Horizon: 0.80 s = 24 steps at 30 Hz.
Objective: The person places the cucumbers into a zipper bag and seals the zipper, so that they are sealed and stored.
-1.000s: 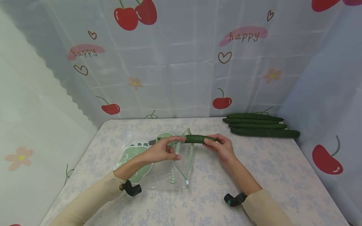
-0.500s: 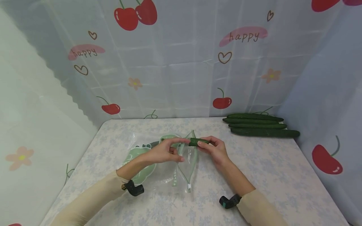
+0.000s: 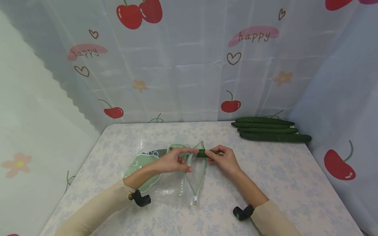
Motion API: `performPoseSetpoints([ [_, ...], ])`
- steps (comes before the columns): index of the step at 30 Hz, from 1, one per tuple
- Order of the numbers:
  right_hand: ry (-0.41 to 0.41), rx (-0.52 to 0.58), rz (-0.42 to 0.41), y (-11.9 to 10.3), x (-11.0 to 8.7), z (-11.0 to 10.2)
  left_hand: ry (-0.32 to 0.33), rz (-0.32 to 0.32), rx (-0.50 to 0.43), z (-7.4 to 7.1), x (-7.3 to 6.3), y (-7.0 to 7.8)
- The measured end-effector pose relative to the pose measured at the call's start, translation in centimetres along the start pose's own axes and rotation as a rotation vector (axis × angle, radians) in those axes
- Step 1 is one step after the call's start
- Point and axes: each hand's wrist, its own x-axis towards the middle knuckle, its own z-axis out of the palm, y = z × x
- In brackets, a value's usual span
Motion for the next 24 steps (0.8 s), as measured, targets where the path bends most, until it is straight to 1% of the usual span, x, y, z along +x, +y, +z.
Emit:
performPoseSetpoints([
  [3,-0.028,-0.028,0.006,-0.3,-0.3,-0.3,-0.011,-0.001,-0.017,0.1,0.1,-0.2],
  [6,-0.073,0.005,0.002,-0.6,-0.5,-0.6,-0.017,-0.001,-0.033,0.2,0.3,-0.3],
  [8,-0.087,0.029,0.002,-0.7,-0.6,-0.8,-0.016,-0.002,-0.042,0.2,0.4,-0.4],
  [13,-0.082,0.037,-0.001,-0.6,-0.5,-0.9,-0.012,0.008,-0.046,0.2,0.4,-0.5],
  [19,-0.124,0.032,-0.031,-0.1,-0.1,-0.2,0.004,-0.026,-0.059,0.2,0.1,-0.5],
  [24,-0.140,0.060,-0.023,0.0,0.0,0.5,0.021,-0.040,-0.064,0.0,-0.1,-0.4],
])
